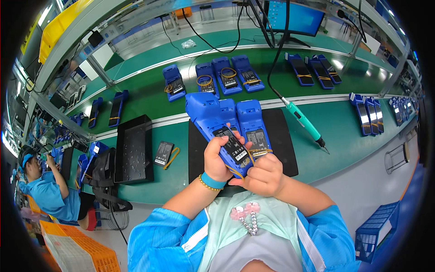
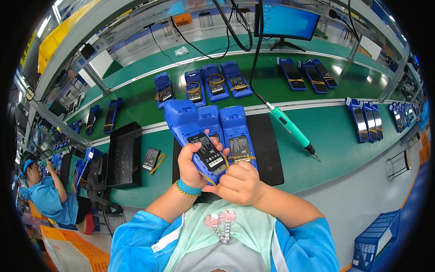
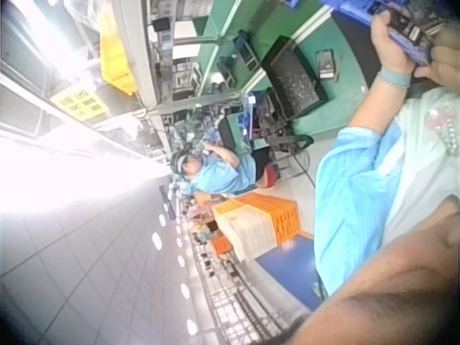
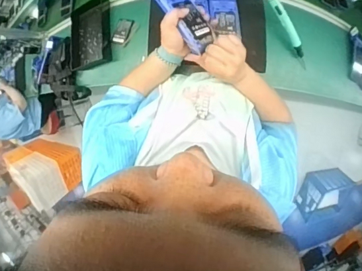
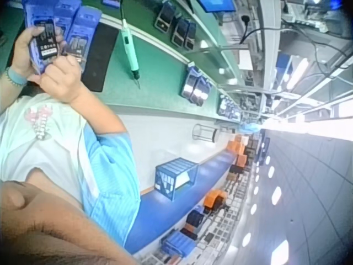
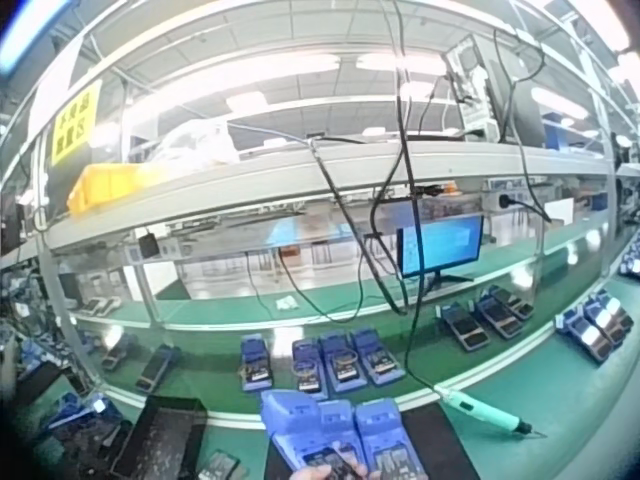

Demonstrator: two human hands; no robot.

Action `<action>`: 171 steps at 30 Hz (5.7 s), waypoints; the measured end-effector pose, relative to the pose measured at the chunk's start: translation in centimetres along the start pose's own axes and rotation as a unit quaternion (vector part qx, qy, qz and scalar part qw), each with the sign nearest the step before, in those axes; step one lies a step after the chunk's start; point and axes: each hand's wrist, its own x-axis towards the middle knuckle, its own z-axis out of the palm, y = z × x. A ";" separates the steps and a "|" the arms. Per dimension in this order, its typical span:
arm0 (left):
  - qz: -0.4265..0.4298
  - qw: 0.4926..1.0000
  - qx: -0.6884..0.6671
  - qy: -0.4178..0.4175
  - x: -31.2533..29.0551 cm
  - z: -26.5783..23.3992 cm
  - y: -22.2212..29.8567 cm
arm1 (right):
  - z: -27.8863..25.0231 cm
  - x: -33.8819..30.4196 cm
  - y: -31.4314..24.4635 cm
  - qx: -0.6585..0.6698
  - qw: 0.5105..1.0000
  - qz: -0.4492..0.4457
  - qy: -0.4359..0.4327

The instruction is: The person assembles electronic handheld devices by screwing together their casing and battery components with an electric screwdriver.

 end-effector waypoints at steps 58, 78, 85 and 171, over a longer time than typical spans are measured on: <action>0.150 0.662 0.592 0.434 -7.9 -17.6 30.9 | 29.6 11.5 -9.1 0.531 0.689 0.448 -0.207; 0.144 0.577 0.675 0.437 -8.4 -14.7 28.8 | 31.1 13.9 -10.5 0.320 0.844 0.387 -0.188; 0.158 0.524 0.712 0.439 -8.6 -13.7 28.6 | 30.9 14.7 -9.6 0.376 0.770 0.446 -0.261; 0.082 0.984 0.112 -0.110 -10.4 -17.8 30.4 | 29.0 13.8 -8.7 0.522 0.757 0.374 -0.121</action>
